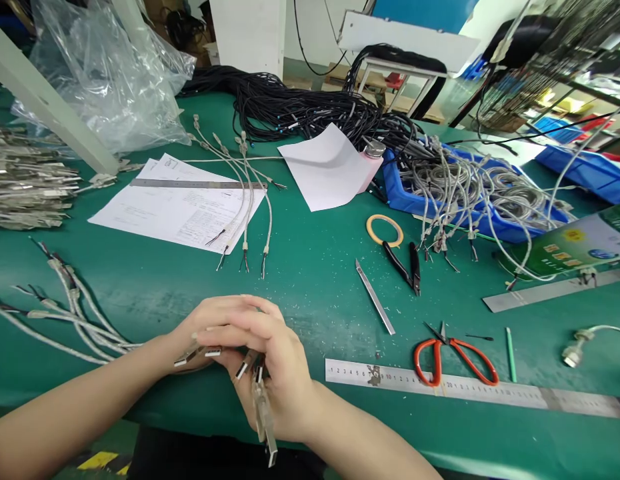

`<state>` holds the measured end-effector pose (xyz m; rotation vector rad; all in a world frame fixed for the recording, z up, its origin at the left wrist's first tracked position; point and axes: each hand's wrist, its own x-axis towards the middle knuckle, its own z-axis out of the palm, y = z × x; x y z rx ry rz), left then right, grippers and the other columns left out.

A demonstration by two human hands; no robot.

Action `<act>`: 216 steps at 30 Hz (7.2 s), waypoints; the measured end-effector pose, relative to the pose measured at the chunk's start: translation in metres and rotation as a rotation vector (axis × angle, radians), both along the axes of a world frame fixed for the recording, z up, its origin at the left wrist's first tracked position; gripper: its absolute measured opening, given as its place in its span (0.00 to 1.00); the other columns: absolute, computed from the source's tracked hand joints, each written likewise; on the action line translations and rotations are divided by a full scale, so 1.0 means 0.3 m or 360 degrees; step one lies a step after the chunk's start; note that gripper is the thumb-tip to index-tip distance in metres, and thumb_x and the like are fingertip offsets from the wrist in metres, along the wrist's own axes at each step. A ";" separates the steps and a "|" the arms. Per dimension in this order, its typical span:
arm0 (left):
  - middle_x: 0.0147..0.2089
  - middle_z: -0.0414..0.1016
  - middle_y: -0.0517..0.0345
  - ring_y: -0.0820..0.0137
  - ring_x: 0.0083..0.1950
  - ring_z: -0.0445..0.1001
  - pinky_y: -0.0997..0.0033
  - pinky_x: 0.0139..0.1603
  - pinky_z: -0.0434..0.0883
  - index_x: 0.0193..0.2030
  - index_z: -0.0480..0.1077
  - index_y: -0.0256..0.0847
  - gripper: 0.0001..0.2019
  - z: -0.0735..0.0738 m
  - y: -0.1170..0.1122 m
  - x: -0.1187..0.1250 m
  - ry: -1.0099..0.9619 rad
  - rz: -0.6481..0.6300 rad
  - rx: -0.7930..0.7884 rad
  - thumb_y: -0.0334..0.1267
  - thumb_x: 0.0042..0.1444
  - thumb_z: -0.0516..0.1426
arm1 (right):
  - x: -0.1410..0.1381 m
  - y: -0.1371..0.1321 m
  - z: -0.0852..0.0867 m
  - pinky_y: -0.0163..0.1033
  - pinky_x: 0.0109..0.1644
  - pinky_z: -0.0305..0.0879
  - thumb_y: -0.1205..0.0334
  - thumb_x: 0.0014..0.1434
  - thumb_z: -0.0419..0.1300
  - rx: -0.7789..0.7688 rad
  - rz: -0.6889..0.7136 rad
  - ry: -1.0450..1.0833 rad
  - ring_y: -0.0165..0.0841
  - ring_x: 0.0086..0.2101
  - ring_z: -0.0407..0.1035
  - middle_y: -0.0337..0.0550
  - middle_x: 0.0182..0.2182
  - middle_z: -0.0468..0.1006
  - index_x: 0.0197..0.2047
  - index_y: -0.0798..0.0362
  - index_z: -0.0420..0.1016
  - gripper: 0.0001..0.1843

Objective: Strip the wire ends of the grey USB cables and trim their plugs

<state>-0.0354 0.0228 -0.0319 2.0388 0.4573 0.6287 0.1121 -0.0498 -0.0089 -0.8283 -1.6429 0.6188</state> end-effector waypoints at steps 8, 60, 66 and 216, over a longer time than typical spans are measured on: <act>0.42 0.80 0.50 0.67 0.43 0.77 0.71 0.44 0.72 0.44 0.75 0.38 0.09 0.003 -0.001 -0.008 -0.0005 0.0009 -0.0025 0.33 0.63 0.54 | 0.003 0.002 -0.010 0.54 0.68 0.59 0.77 0.62 0.58 -0.0019 0.0100 0.0042 0.32 0.41 0.80 0.42 0.39 0.85 0.54 0.49 0.58 0.22; 0.29 0.79 0.55 0.69 0.31 0.78 0.72 0.35 0.75 0.34 0.75 0.35 0.09 0.058 -0.011 0.005 -0.0379 0.0191 -0.1798 0.39 0.54 0.65 | 0.094 0.108 0.007 0.34 0.38 0.68 0.56 0.58 0.66 -0.1268 0.0108 0.0640 0.27 0.31 0.69 0.39 0.32 0.78 0.35 0.53 0.77 0.09; 0.31 0.78 0.61 0.70 0.38 0.79 0.68 0.42 0.78 0.29 0.70 0.39 0.12 0.074 -0.009 0.006 -0.0445 0.0455 -0.2043 0.40 0.50 0.68 | 0.078 0.103 0.011 0.30 0.23 0.61 0.53 0.65 0.58 -0.1104 0.0103 0.1025 0.23 0.20 0.62 0.37 0.28 0.79 0.41 0.50 0.70 0.09; 0.26 0.80 0.55 0.74 0.22 0.72 0.76 0.26 0.70 0.31 0.77 0.36 0.08 0.091 -0.013 0.012 -0.0326 0.0597 -0.1846 0.36 0.47 0.68 | 0.105 0.097 0.003 0.31 0.21 0.41 0.48 0.65 0.56 -0.1309 0.0234 0.0618 0.22 0.19 0.44 0.28 0.21 0.51 0.42 0.54 0.68 0.16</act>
